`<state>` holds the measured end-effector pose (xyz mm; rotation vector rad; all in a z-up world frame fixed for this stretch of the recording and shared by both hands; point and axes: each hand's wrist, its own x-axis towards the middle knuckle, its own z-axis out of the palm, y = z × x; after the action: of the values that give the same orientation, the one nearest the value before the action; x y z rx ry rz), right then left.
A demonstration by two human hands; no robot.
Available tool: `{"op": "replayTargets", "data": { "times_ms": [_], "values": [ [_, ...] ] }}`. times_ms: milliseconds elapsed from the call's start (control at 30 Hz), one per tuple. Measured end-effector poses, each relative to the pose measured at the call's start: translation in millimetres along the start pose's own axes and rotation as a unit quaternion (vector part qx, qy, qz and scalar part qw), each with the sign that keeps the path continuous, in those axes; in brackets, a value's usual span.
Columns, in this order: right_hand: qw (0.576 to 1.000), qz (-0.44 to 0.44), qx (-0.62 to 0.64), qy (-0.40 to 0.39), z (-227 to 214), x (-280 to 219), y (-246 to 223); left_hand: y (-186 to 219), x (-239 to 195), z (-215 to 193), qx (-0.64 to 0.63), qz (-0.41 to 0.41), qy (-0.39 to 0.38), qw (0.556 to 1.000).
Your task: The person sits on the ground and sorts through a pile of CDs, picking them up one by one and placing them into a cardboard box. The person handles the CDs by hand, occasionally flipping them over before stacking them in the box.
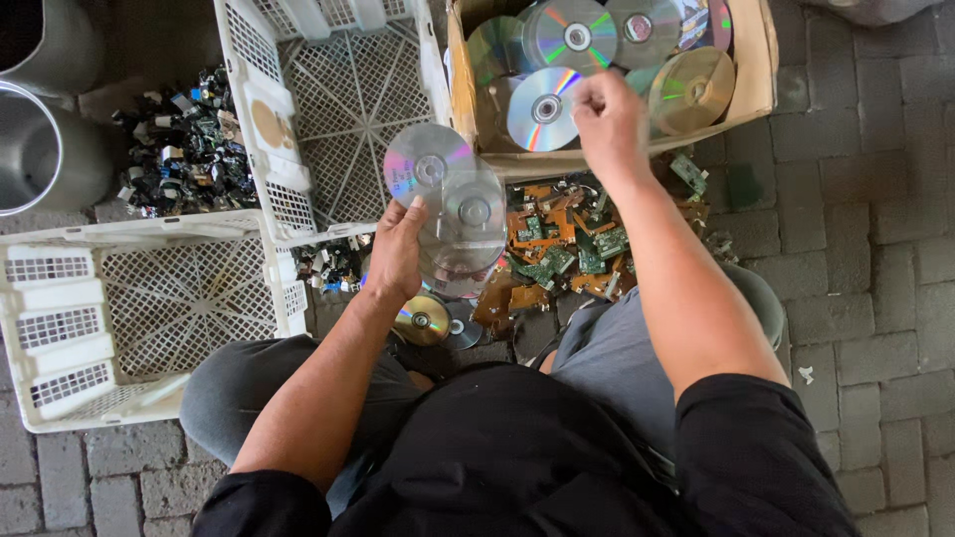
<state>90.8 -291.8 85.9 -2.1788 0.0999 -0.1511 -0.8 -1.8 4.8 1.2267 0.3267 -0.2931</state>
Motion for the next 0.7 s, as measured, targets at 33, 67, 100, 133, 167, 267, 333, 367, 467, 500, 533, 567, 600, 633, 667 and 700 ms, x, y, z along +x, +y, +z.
{"op": "replayTargets", "data": {
  "times_ms": [33, 67, 100, 133, 167, 267, 333, 367, 467, 500, 533, 567, 600, 633, 667, 700],
  "values": [
    [1.0, -0.007, -0.029, 0.005, 3, 1, 5, -5, 3, -1, -0.022, -0.001, 0.013, 1.0],
    [0.998, -0.014, -0.057, 0.01, 6, 3, 10, -10, 6, -2, -0.044, -0.002, 0.026, 0.999],
    [0.998, -0.015, -0.057, 0.01, 9, 5, 22, -10, 6, -2, -0.044, -0.001, 0.026, 0.999],
    [0.993, -0.063, -0.103, 0.014, 12, 8, 35, -10, 5, -2, -0.069, -0.017, 0.029, 0.997],
    [0.983, -0.109, -0.149, 0.018, 15, 10, 48, -11, 4, -2, -0.093, -0.034, 0.031, 0.995],
    [0.982, -0.09, -0.167, -0.022, 19, 2, 37, -18, 7, -8, -0.029, -0.017, -0.008, 0.999],
    [0.977, -0.125, -0.171, -0.023, 27, 7, 62, -16, 5, -4, -0.02, -0.024, -0.004, 0.999],
    [0.971, -0.161, -0.175, -0.024, 30, 11, 74, -14, 5, -2, -0.011, -0.03, -0.001, 0.999],
    [0.978, -0.121, -0.146, -0.083, 23, 0, 36, -24, 9, -3, -0.023, -0.015, -0.006, 1.0],
    [0.978, -0.121, -0.145, -0.085, 24, 0, 37, -22, 8, -2, -0.024, -0.016, -0.004, 1.0],
    [0.976, -0.115, -0.169, -0.077, 26, 1, 38, -21, 8, -1, -0.012, -0.014, -0.009, 1.0],
    [0.973, -0.11, -0.191, -0.071, 28, 0, 39, -20, 7, -1, -0.001, -0.012, -0.013, 1.0],
    [0.973, -0.11, -0.191, -0.073, 29, -4, 30, -19, 5, -2, -0.001, -0.013, -0.011, 1.0],
    [0.97, -0.175, -0.149, -0.074, 30, -7, 20, -17, 4, -3, 0.015, -0.016, -0.022, 1.0],
    [0.962, -0.24, -0.107, -0.075, 30, -10, 10, -15, 3, -4, 0.032, -0.019, -0.034, 0.999],
    [0.962, -0.241, -0.106, -0.078, 28, -17, -2, -10, -1, 2, 0.031, -0.02, -0.031, 0.999]
  ]
}}
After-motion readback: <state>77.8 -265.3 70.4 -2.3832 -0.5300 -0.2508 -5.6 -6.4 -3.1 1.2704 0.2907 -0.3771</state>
